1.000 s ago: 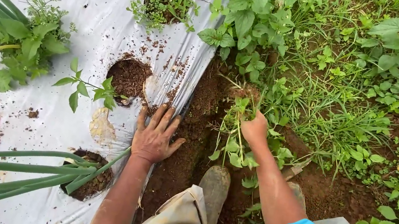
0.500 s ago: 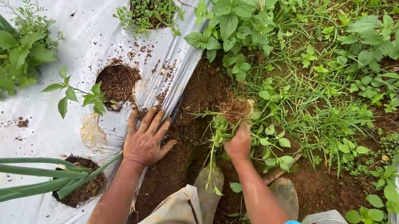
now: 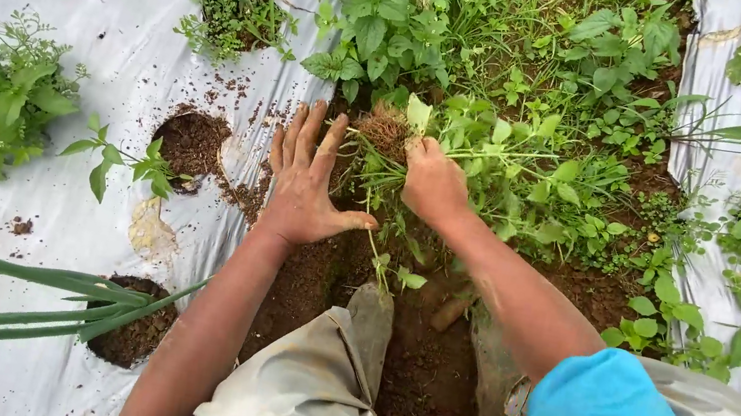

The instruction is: The person uses a small hand hoe to loosen soil and remove weeds from the edges of a plastic-covered garden bed. They pull the weeds by hand and gather them into a pile, occasionally using the hoe to clear the soil between rows of onions and other plants.

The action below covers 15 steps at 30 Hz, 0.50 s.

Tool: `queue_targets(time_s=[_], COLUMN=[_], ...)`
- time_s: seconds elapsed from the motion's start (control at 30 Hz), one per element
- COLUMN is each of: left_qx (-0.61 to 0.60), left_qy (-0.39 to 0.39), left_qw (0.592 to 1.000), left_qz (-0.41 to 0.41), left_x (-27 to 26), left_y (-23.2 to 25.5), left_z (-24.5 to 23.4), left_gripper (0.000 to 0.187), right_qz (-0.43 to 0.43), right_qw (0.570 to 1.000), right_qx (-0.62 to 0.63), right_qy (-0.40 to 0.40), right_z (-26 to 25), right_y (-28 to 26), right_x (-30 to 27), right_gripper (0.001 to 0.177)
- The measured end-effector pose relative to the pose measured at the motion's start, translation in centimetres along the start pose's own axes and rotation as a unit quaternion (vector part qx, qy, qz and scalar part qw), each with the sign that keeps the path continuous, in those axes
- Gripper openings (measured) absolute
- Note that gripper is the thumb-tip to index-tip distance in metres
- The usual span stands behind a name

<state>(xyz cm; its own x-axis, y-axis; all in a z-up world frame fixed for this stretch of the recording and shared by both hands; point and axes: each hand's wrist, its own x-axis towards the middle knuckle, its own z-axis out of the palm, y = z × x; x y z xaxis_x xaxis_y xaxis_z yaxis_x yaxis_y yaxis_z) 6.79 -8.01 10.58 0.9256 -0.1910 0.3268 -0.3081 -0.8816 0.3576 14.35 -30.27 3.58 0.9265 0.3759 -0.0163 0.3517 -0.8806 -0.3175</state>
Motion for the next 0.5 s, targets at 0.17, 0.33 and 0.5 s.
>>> queue_targets(time_s=[0.17, 0.33, 0.5], left_qx=[-0.343, -0.558, -0.638], left_qy=[0.005, -0.01, 0.014], left_qw=[0.937, 0.82, 0.724], left_qz=[-0.069, -0.129, -0.263], left_x=[5.9, 8.8, 8.8], left_y=[8.0, 7.3, 13.6], left_z=[-8.2, -4.4, -5.4], left_gripper=[0.147, 0.088, 0.053], right_qz=[-0.001, -0.048, -0.154], right_qw=[0.991, 0.993, 0.981], right_qx=[0.053, 0.063, 0.108], right_qy=[0.124, 0.091, 0.053], right_z=[-12.9, -18.4, -17.9], right_y=[-5.3, -7.3, -4.4], right_x=[1.2, -0.3, -2.3], right_gripper=[0.036, 0.064, 0.056])
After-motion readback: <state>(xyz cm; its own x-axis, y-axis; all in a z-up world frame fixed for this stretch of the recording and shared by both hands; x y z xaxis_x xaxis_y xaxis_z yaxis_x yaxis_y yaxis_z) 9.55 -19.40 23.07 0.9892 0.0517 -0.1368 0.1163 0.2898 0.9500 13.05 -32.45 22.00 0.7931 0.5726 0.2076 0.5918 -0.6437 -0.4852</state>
